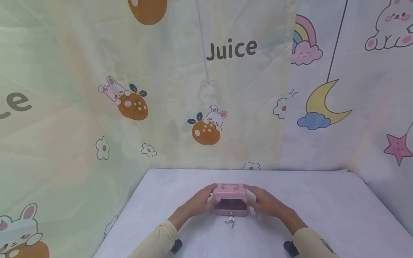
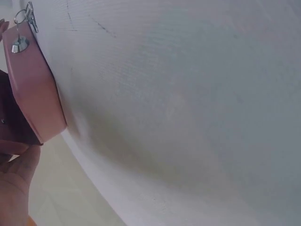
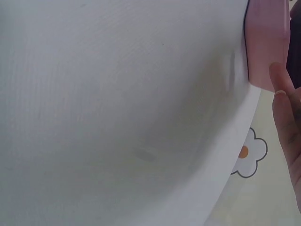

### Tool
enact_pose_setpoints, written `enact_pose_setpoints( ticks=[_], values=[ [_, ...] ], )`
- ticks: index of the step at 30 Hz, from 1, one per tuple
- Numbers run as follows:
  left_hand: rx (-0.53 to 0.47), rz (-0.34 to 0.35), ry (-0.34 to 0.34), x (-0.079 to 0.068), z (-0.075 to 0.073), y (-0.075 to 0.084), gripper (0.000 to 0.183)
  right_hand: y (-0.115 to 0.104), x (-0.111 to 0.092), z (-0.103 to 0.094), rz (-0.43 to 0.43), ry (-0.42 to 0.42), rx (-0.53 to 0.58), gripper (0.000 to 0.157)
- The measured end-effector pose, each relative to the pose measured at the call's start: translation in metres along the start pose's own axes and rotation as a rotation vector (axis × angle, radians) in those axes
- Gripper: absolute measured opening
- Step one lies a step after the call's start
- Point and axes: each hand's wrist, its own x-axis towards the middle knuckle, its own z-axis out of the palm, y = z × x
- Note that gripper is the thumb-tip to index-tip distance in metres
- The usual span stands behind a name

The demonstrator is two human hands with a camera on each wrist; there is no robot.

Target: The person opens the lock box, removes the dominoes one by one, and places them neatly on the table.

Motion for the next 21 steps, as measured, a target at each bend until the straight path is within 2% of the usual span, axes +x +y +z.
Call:
enact_pose_setpoints(
  ticks=[4,11,21],
  values=[
    [-0.025,0.024,0.014,0.002,-0.002,0.0,0.063,0.001,0.002,-0.001,0.014,0.023,-0.01,0.064],
    [-0.059,0.021,0.024,0.005,-0.005,0.0,0.062,-0.004,0.003,-0.003,0.039,0.043,-0.008,0.061],
    [-0.092,0.037,0.061,0.013,-0.005,-0.006,0.062,-0.001,0.012,-0.001,0.11,0.069,0.067,0.059]
  ],
)
